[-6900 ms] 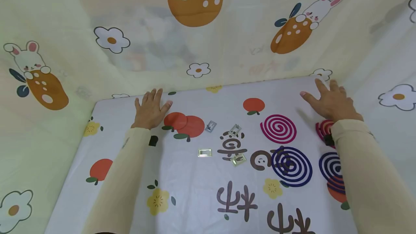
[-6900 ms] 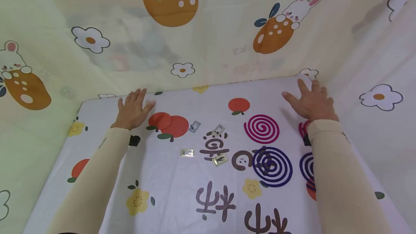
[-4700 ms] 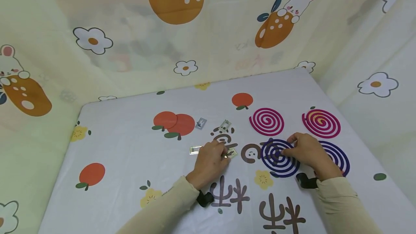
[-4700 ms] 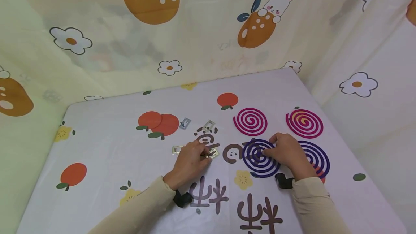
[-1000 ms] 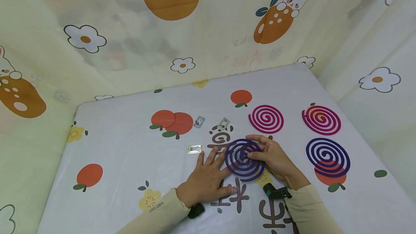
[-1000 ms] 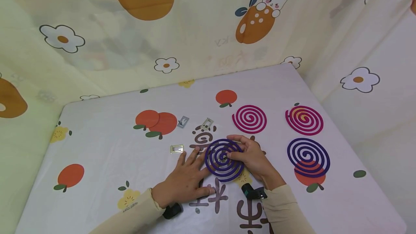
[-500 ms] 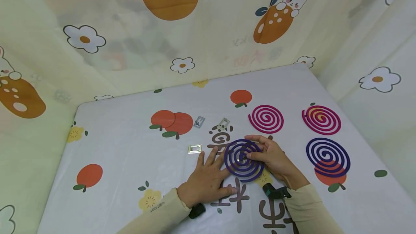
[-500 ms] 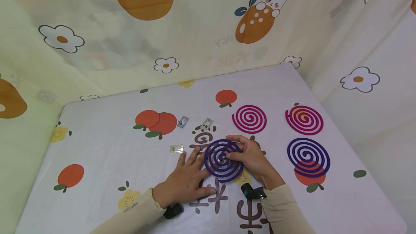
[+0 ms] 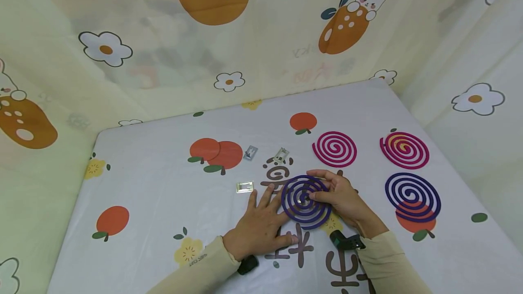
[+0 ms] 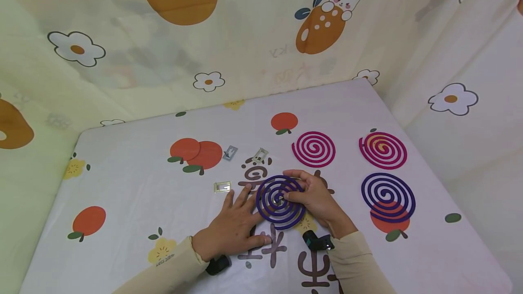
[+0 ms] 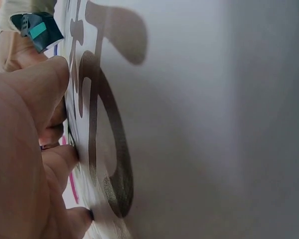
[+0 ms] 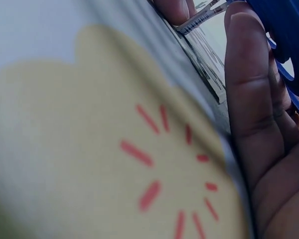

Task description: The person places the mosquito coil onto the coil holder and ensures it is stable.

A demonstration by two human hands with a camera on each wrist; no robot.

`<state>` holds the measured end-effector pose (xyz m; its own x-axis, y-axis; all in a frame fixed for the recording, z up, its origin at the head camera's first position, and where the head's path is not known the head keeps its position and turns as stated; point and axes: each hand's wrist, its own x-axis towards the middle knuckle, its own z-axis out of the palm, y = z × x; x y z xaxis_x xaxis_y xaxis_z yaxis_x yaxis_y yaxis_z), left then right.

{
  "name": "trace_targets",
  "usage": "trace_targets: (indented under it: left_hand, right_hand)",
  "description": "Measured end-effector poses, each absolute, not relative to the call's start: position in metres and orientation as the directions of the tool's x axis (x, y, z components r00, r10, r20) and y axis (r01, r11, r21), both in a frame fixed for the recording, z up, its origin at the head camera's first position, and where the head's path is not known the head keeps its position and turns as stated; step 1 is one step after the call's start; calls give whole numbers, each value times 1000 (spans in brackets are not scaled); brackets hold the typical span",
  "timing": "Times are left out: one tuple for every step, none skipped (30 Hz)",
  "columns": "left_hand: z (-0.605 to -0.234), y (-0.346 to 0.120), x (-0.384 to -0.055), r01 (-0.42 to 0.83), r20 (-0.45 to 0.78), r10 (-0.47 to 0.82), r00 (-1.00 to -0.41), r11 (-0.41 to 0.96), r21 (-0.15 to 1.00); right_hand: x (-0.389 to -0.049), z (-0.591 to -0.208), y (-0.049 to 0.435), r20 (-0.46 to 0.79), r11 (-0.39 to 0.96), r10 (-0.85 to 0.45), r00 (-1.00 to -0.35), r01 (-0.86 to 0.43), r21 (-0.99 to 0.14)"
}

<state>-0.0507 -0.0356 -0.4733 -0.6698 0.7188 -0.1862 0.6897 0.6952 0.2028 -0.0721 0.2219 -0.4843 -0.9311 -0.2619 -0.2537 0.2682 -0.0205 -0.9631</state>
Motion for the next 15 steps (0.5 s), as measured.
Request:
trace_targets:
  left_hand:
    - [-473, -36, -51, 689, -187, 719, -670, 695, 203]
    - [-474, -36, -51, 689, -188, 719, -670, 695, 204]
    - [-474, -36, -51, 688, -189, 718, -670, 696, 206]
    - [-474, -36, -51, 688, -191, 718, -669, 696, 206]
    - [-474, -36, -51, 688, -192, 718, -669, 696, 206]
    - [-474, -35, -51, 688, -194, 718, -669, 696, 207]
    - [-474, -35, -51, 687, -196, 718, -668, 697, 207]
    - [-474, -35, -51, 687, -198, 717, -668, 697, 206]
    - [-474, -35, -51, 688, -199, 717, -668, 697, 205]
    - [-474, -35, -51, 688, -201, 717, -667, 697, 204]
    - [-474, -35, -51, 688, -202, 718, -667, 696, 204]
    - [-474, -35, -51, 689, -203, 718, -666, 696, 203]
    - [-474, -35, -51, 689, -204, 718, -666, 696, 202]
    - [-474, -35, -51, 689, -205, 718, -665, 696, 201]
    - [-473, -35, -51, 688, -206, 717, -666, 697, 202]
  right_hand:
    - [-72, -484, 222, -254, -19, -262, -931, 269, -963]
    - [-72, -484, 222, -255, -19, -262, -931, 269, -963]
    - [-72, -484, 222, -255, -17, -262, -931, 268, -963]
    - [-72, -484, 221, -256, -15, -261, -931, 269, -963]
    - [-72, -484, 221, -257, -13, -260, -931, 269, -963]
    - [-72, -484, 221, -257, -10, -259, -931, 269, -963]
    - [-72, -484, 221, -258, -8, -258, -931, 269, -963]
    - [-72, -484, 221, -259, -5, -256, -931, 269, -963]
    - [-72, -484, 221, -260, -2, -255, -931, 269, -963]
    - [-72, -484, 221, -261, -1, -253, -931, 270, -963]
    - [-72, -484, 220, -261, 1, -254, -931, 270, -963]
    - [-72, -484, 220, -261, 2, -254, -931, 270, -963]
    - [-72, -483, 220, -261, 2, -255, -931, 270, -963]
    - [-72, -483, 220, -261, 2, -256, -931, 269, -963]
    - [-71, -483, 220, -260, 2, -257, -931, 269, -963]
